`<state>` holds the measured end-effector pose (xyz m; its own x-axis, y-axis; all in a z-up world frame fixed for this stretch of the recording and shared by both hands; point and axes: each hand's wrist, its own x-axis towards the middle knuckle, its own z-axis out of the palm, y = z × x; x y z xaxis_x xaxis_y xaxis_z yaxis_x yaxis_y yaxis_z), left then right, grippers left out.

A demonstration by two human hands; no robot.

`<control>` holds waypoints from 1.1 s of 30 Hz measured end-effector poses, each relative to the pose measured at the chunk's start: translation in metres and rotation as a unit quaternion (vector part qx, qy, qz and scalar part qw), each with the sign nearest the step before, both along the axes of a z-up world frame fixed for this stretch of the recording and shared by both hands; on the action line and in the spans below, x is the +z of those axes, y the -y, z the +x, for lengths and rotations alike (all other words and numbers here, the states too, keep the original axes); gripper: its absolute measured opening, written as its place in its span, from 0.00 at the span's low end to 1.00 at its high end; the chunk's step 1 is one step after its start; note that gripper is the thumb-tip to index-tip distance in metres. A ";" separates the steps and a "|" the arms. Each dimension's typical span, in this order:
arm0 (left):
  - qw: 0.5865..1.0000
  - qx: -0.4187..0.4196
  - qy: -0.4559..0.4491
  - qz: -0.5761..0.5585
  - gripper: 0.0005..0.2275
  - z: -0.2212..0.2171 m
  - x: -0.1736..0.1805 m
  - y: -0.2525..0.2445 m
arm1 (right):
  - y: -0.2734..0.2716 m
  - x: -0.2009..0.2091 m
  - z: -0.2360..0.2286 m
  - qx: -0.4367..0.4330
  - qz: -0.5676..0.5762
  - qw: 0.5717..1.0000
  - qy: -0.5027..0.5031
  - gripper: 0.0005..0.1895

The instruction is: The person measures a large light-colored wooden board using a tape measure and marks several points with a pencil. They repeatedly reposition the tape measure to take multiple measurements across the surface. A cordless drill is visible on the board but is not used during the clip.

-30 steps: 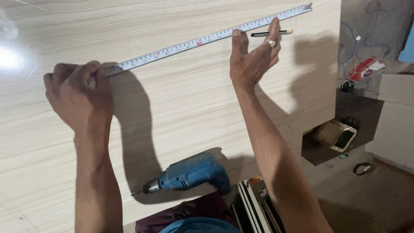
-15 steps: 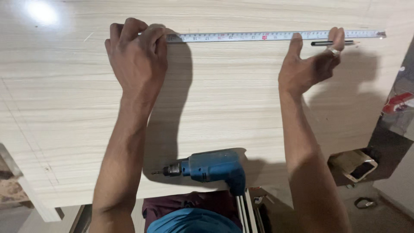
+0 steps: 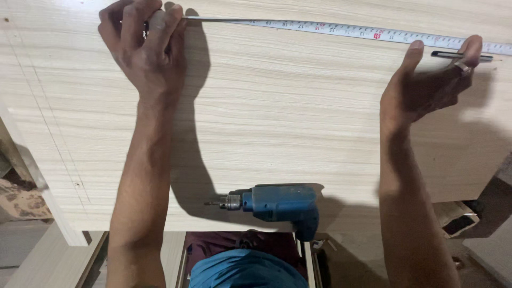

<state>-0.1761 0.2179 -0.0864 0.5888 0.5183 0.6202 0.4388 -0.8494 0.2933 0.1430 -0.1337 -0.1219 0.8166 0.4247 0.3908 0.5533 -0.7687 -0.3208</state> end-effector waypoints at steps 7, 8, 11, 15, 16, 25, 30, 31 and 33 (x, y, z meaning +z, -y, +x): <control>1.000 -0.014 0.002 0.005 0.08 -0.003 -0.009 -0.002 | -0.006 0.001 0.003 -0.027 -0.057 0.998 -0.005 0.37; 1.000 -0.009 0.004 0.013 0.08 -0.002 -0.010 -0.003 | -0.008 0.001 0.003 0.001 -0.041 0.999 0.023 0.35; 0.999 -0.004 0.004 0.036 0.10 -0.001 -0.016 -0.004 | -0.012 0.004 0.004 0.041 -0.015 0.998 0.047 0.33; 0.999 0.000 0.005 0.034 0.07 -0.003 -0.020 -0.003 | -0.012 0.010 -0.002 -0.037 -0.056 0.998 -0.016 0.35; 0.999 -0.003 0.007 0.034 0.07 -0.004 -0.020 -0.002 | -0.012 0.011 -0.003 -0.031 -0.041 0.998 -0.022 0.35; 0.999 -0.025 0.005 0.031 0.05 -0.009 -0.011 0.001 | -0.003 0.003 0.005 0.009 0.002 1.000 0.021 0.40; 0.999 -0.022 0.019 0.018 0.06 -0.007 -0.011 0.003 | 0.007 -0.011 0.014 -0.010 -0.036 0.998 0.055 0.43; 0.999 -0.020 0.018 0.018 0.05 -0.007 -0.011 0.003 | 0.009 -0.013 0.014 -0.014 -0.036 0.998 0.051 0.43; 1.000 -0.017 0.018 0.020 0.05 -0.006 -0.010 0.003 | 0.010 -0.014 0.015 -0.021 -0.034 0.998 0.044 0.45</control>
